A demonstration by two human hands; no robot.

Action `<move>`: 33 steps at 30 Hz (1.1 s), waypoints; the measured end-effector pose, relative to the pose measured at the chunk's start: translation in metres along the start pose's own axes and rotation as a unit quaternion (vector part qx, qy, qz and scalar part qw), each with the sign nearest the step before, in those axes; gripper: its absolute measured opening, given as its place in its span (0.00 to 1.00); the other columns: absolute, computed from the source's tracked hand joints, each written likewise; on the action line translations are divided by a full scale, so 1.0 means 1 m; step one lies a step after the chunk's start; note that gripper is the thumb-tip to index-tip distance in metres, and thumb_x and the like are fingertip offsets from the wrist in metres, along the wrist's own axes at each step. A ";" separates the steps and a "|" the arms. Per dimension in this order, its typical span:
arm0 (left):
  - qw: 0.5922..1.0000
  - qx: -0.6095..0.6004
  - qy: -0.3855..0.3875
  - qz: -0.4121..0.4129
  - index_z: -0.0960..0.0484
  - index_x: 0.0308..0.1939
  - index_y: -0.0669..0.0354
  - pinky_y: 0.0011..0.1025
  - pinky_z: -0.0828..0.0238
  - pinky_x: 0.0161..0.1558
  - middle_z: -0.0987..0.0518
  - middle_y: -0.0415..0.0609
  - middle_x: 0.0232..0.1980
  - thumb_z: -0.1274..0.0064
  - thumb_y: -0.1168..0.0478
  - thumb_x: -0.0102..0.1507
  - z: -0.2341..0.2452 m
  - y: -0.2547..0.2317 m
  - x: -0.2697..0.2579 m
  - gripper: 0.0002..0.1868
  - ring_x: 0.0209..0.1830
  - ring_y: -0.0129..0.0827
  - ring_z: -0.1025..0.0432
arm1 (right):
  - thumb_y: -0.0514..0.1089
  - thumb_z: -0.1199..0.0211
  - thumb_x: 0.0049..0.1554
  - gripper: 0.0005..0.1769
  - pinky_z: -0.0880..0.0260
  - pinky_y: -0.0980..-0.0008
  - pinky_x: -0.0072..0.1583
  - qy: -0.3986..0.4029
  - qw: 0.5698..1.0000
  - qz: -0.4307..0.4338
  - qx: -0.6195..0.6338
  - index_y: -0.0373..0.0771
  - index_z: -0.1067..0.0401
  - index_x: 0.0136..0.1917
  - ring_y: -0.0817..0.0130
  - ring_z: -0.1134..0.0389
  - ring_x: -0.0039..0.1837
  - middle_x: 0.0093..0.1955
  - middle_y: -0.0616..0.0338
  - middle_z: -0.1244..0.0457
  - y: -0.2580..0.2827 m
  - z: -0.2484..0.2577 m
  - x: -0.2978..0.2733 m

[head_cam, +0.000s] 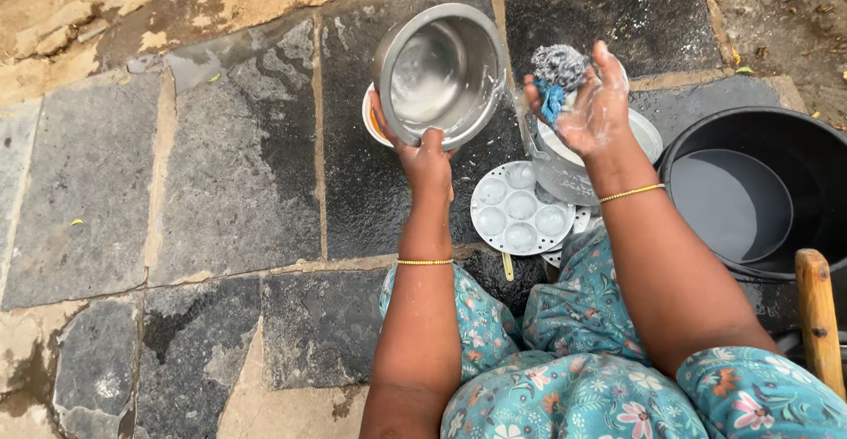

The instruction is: The person washes metal idli plates, a large pot, and small bowls by hand using a scouring pad and soapy water, then rinses them with water from a bucket while sitting on a stone floor.

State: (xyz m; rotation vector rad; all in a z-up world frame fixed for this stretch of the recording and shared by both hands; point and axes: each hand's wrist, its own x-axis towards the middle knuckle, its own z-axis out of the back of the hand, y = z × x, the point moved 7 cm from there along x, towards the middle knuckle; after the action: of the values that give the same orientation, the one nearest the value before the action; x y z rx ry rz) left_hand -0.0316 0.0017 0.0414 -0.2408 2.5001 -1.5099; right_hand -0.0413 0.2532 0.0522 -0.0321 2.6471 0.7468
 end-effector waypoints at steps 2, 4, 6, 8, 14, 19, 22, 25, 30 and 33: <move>0.999 0.028 0.018 -0.027 0.60 0.80 0.38 0.36 0.22 0.48 0.43 0.53 0.76 0.63 0.80 0.52 -0.011 -0.007 -0.004 0.55 0.63 0.44 0.31 | 0.58 0.45 0.67 0.19 0.27 0.66 0.40 0.126 0.991 0.008 0.035 0.39 0.34 0.56 0.60 0.29 0.42 0.45 0.52 0.32 0.003 -0.008 -0.005; 0.996 0.053 0.036 -0.059 0.60 0.81 0.43 0.36 0.25 0.56 0.45 0.57 0.79 0.63 0.81 0.53 -0.020 0.001 -0.004 0.55 0.71 0.45 0.36 | 0.55 0.42 0.76 0.16 0.32 0.73 0.36 0.255 0.964 0.021 0.069 0.39 0.34 0.57 0.66 0.32 0.40 0.44 0.55 0.34 0.006 -0.021 -0.014; 0.977 0.124 0.102 -0.142 0.57 0.82 0.46 0.35 0.46 0.77 0.51 0.53 0.84 0.58 0.82 0.59 -0.038 0.011 -0.010 0.51 0.81 0.45 0.47 | 0.61 0.49 0.69 0.23 0.38 0.68 0.32 0.133 0.959 0.234 -0.088 0.38 0.34 0.50 0.67 0.38 0.32 0.33 0.62 0.38 0.025 -0.012 -0.020; 0.975 0.113 0.134 -0.138 0.57 0.83 0.47 0.38 0.49 0.78 0.49 0.53 0.84 0.60 0.81 0.58 -0.047 0.028 -0.024 0.51 0.82 0.45 0.47 | 0.55 0.47 0.71 0.17 0.35 0.66 0.40 0.120 0.835 0.397 -0.362 0.40 0.34 0.50 0.63 0.35 0.38 0.37 0.58 0.37 0.021 -0.033 -0.039; 0.943 0.100 0.271 -0.166 0.47 0.84 0.51 0.40 0.55 0.85 0.47 0.53 0.85 0.56 0.63 0.69 -0.052 0.008 -0.028 0.38 0.87 0.42 0.50 | 0.43 0.50 0.72 0.20 0.41 0.58 0.71 0.242 0.710 0.330 -0.573 0.29 0.39 0.72 0.49 0.37 0.72 0.68 0.40 0.38 -0.057 -0.056 -0.063; 0.817 -0.384 0.402 0.150 0.42 0.80 0.45 0.49 0.39 0.75 0.41 0.48 0.80 0.56 0.30 0.67 -0.053 0.031 -0.034 0.43 0.79 0.43 0.43 | 0.42 0.40 0.62 0.25 0.36 0.60 0.67 0.193 0.758 0.267 -0.562 0.30 0.37 0.69 0.47 0.35 0.66 0.63 0.41 0.36 -0.061 -0.050 -0.048; 0.852 -0.365 0.237 0.291 0.37 0.78 0.53 0.49 0.35 0.68 0.36 0.49 0.72 0.56 0.14 0.61 -0.043 0.087 -0.028 0.57 0.71 0.45 0.41 | 0.40 0.39 0.61 0.21 0.36 0.60 0.68 0.208 0.745 0.302 -0.558 0.31 0.34 0.65 0.46 0.35 0.65 0.62 0.40 0.36 -0.078 -0.056 -0.061; 0.857 -0.378 0.222 0.271 0.34 0.74 0.52 0.48 0.33 0.69 0.29 0.48 0.68 0.56 0.15 0.62 -0.036 0.083 -0.029 0.54 0.68 0.44 0.35 | 0.39 0.40 0.60 0.19 0.37 0.56 0.67 0.191 0.540 0.340 -0.746 0.42 0.29 0.65 0.48 0.34 0.66 0.65 0.46 0.35 -0.072 -0.059 -0.071; 0.915 -0.313 0.193 0.166 0.36 0.74 0.51 0.44 0.32 0.68 0.28 0.45 0.70 0.54 0.19 0.53 -0.043 0.070 -0.012 0.56 0.66 0.38 0.29 | 0.42 0.39 0.51 0.23 0.47 0.46 0.72 0.157 0.438 0.396 -0.792 0.47 0.25 0.61 0.38 0.44 0.73 0.69 0.50 0.36 -0.093 -0.067 -0.081; 0.890 -0.368 0.213 0.165 0.36 0.73 0.56 0.47 0.33 0.67 0.27 0.53 0.65 0.54 0.18 0.58 -0.024 0.066 -0.008 0.55 0.62 0.43 0.30 | 0.46 0.44 0.61 0.23 0.51 0.45 0.81 0.297 0.682 0.339 -0.576 0.45 0.33 0.69 0.46 0.46 0.82 0.76 0.48 0.43 -0.091 -0.067 -0.096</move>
State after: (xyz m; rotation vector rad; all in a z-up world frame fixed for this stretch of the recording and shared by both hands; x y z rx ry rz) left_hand -0.0324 0.0544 -0.0054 0.4437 3.1423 -0.4615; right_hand 0.0350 0.1335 0.0951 0.4550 2.0718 2.9532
